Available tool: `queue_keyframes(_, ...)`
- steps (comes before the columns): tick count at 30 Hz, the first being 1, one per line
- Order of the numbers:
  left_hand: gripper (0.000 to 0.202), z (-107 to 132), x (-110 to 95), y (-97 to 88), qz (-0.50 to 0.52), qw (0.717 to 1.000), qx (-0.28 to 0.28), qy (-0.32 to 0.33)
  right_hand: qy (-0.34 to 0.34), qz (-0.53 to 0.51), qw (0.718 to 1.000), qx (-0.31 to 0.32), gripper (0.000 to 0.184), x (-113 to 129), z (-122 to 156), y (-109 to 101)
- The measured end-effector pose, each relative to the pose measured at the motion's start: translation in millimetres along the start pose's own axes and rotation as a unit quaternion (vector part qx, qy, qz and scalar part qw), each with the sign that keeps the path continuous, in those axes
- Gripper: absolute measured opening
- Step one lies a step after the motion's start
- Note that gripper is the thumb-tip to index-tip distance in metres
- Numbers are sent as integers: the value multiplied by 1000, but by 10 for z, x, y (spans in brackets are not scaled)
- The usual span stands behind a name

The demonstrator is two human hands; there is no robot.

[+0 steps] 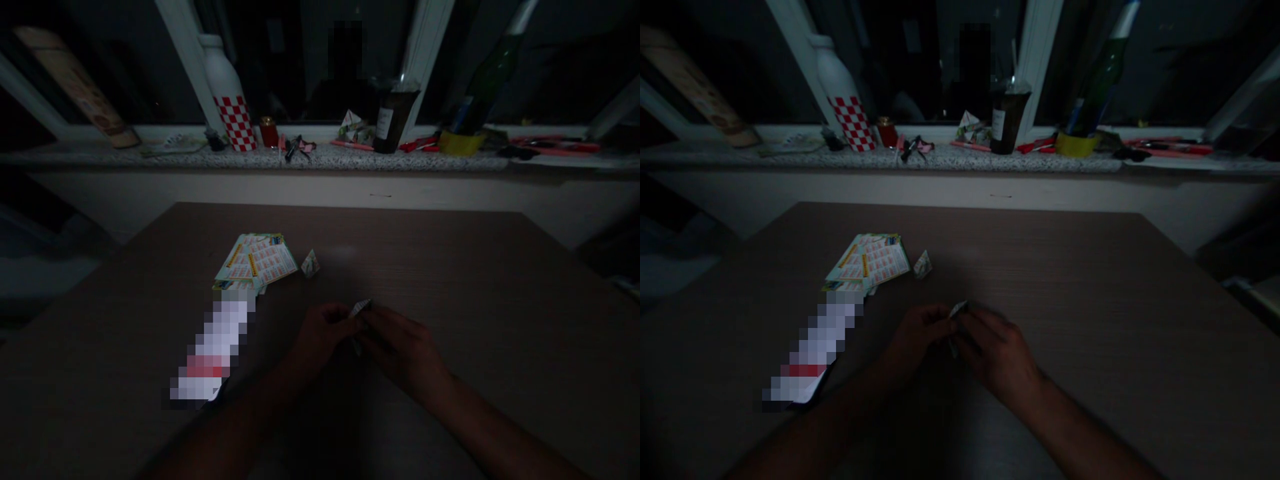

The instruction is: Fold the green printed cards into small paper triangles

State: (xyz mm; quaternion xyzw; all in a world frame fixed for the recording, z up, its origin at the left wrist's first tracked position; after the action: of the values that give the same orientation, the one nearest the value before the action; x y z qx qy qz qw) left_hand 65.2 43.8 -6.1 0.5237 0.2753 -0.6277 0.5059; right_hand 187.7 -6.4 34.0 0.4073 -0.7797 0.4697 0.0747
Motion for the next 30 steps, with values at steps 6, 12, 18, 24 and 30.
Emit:
queue_keyframes(6, 17, -44, 92, -5, 36, 999, 23, -31, 20, 27, 998, 57, 27, 15, -44, 67)
queue_keyframes(12, 16, -80, 17, -42, 59, 998, 27, -5, 55, 71, 984, 155, 21, 29, -307, 123)
queue_keyframes(18, 19, -185, -76, -227, 47, 997, -58, 35, 80, 139, 954, 252, 17, -106, -810, 266)
queue_keyframes(24, 19, -166, -86, -362, 8, 991, -129, 44, 100, 180, 939, 277, 21, -389, -1159, 480)
queue_keyframes(30, 18, -58, -293, -436, -175, 969, -144, 100, 110, 198, 927, 300, 24, -559, -1311, 699)
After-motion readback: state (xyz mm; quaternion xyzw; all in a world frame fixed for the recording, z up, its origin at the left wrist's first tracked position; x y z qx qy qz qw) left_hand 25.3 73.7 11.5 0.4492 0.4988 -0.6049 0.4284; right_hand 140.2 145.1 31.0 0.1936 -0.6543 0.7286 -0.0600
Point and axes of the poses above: each hand's wrist, its own z-axis away from the middle knuckle, its own y-axis out of the palm, x = y × z, the point moved 6 cm from there along -z, towards the middle knuckle, and after that the axes turned 1 degree about -z, right-handed, at the moved point
